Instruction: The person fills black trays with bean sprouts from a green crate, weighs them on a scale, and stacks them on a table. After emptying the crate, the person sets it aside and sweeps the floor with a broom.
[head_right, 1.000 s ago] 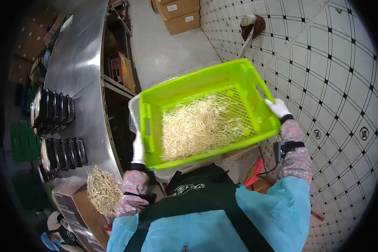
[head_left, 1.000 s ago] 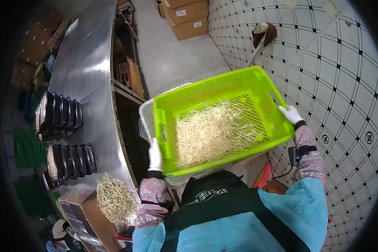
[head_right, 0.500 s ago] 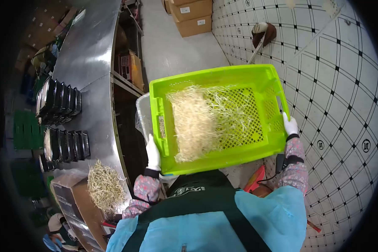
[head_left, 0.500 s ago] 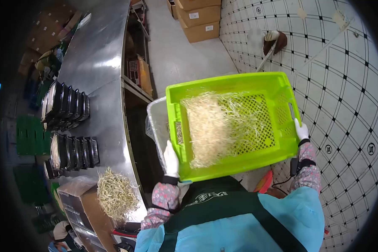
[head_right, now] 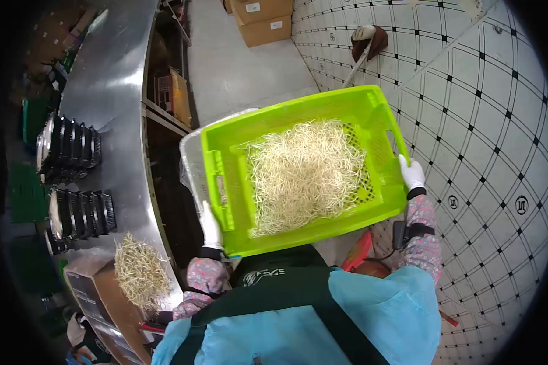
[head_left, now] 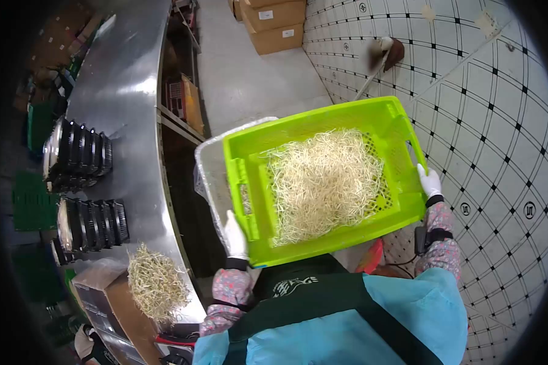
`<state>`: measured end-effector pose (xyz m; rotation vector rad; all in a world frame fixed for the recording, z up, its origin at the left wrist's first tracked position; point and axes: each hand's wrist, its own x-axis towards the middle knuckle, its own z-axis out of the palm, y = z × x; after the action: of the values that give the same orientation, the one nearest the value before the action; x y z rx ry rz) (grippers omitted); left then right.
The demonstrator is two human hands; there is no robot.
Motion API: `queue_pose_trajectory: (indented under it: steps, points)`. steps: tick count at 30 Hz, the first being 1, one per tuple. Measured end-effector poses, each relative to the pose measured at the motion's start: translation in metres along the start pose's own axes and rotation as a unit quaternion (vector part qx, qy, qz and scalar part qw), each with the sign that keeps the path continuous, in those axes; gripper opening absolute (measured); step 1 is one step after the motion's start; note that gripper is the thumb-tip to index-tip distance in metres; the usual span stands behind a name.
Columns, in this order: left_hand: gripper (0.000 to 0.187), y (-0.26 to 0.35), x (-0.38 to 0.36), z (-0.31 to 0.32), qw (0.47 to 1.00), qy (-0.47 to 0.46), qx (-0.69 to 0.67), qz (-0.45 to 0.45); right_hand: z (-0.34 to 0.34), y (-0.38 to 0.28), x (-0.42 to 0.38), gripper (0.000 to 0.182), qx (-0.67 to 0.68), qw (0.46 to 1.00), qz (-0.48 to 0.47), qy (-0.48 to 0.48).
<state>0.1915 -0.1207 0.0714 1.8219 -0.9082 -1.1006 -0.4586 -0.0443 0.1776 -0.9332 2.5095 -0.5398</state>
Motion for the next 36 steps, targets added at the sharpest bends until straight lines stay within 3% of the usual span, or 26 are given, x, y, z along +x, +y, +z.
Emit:
queue_pose_trajectory:
  steps: [2,3,4,5,7,8,9,10,12,13,14,15,17,19,21,22,23,24,25,27,28,29,31,33,34,36]
  points:
    - [0.056,-0.036,0.026,-0.039,0.991,-0.033,-0.077,-0.104,0.014,-0.066,-0.058,0.054,-0.071,0.997,-0.038,-0.008]
    - [0.062,-0.004,0.028,-0.058,0.976,0.009,-0.124,-0.181,0.028,-0.095,-0.089,0.053,-0.098,0.991,-0.084,-0.032]
    - [0.068,0.014,0.03,-0.077,0.978,0.037,-0.14,-0.153,0.041,-0.114,-0.113,0.05,-0.077,0.987,-0.135,-0.047]
    - [0.071,0.0,0.047,-0.102,0.987,0.068,-0.065,-0.127,0.048,-0.126,-0.124,0.049,-0.103,0.981,-0.144,-0.079]
    - [0.07,0.038,0.032,-0.076,0.975,0.043,-0.155,-0.151,0.037,-0.134,-0.108,0.052,-0.084,0.984,-0.137,-0.074]
    - [0.07,0.039,0.029,-0.057,0.986,0.04,-0.046,-0.156,0.036,-0.116,-0.082,0.053,-0.053,0.991,-0.113,-0.056]
    - [0.067,0.025,0.029,-0.023,0.994,0.066,-0.025,-0.085,0.031,-0.083,-0.05,0.055,-0.022,0.995,-0.094,-0.033]
    - [0.066,0.009,0.032,-0.006,0.999,-0.024,0.01,-0.044,0.028,-0.042,-0.021,0.052,0.015,0.998,-0.056,-0.006]
    - [0.054,0.032,-0.01,0.033,0.993,0.011,0.033,0.116,0.03,0.035,0.022,0.049,0.032,0.998,0.006,0.049]
    - [0.051,0.039,-0.029,0.024,0.989,-0.032,0.07,0.125,0.03,0.062,0.021,0.049,0.012,0.997,0.032,0.074]
    - [0.052,0.054,-0.035,0.002,0.994,-0.073,0.042,0.075,0.035,0.049,-0.006,0.051,0.06,0.996,0.06,0.027]
    - [0.053,0.073,-0.029,-0.032,0.993,-0.118,0.02,0.025,0.074,0.077,-0.011,0.051,0.084,0.995,0.05,0.032]
    - [0.058,0.113,-0.003,-0.084,0.977,-0.106,-0.102,-0.153,0.113,-0.001,-0.082,0.048,0.043,0.999,0.019,0.003]
    - [0.06,0.073,0.049,-0.118,0.99,0.07,-0.118,-0.033,0.142,-0.057,-0.12,0.047,0.045,0.992,-0.116,0.005]
    - [0.061,0.119,0.021,-0.093,0.978,0.074,-0.142,-0.137,0.129,-0.067,-0.096,0.046,-0.006,0.994,-0.104,-0.026]
    - [0.059,0.064,0.035,-0.094,0.979,0.012,-0.151,-0.136,0.102,-0.072,-0.077,0.057,-0.005,0.997,-0.033,-0.075]
    - [0.055,0.05,0.016,-0.064,0.983,0.008,-0.161,-0.088,0.087,-0.057,-0.052,0.056,-0.047,0.998,-0.025,-0.021]
    - [0.052,0.036,-0.002,-0.034,0.984,0.003,-0.173,-0.039,0.074,-0.027,-0.02,0.057,0.03,0.999,0.004,-0.021]
    - [0.058,-0.019,0.001,-0.021,0.993,0.034,-0.109,0.001,0.048,-0.033,-0.011,0.055,-0.02,0.998,0.061,-0.006]
    - [0.059,-0.016,0.002,-0.029,0.97,-0.033,-0.207,-0.124,0.036,-0.042,-0.009,0.053,-0.047,0.999,0.019,0.011]
    - [0.064,0.016,-0.001,-0.048,0.967,-0.048,-0.174,-0.181,0.033,-0.076,-0.043,0.051,-0.096,0.995,-0.023,0.006]
    - [0.068,0.005,0.018,-0.069,0.967,0.007,-0.151,-0.203,0.039,-0.123,-0.076,0.049,-0.134,0.989,-0.07,0.005]
    - [0.068,-0.013,0.046,-0.111,0.971,0.082,-0.157,-0.158,0.065,-0.146,-0.121,0.049,-0.085,0.979,-0.187,-0.002]
    - [0.066,-0.004,0.038,-0.103,0.96,0.047,-0.236,-0.141,0.071,-0.136,-0.11,0.05,-0.073,0.985,-0.159,-0.006]
    - [0.063,0.023,0.025,-0.08,0.963,0.045,-0.201,-0.173,0.063,-0.126,-0.088,0.05,-0.049,0.989,-0.137,0.0]
    - [0.053,-0.014,0.03,-0.042,0.996,0.025,-0.063,-0.053,0.046,-0.088,-0.038,0.051,0.027,0.997,-0.066,0.012]
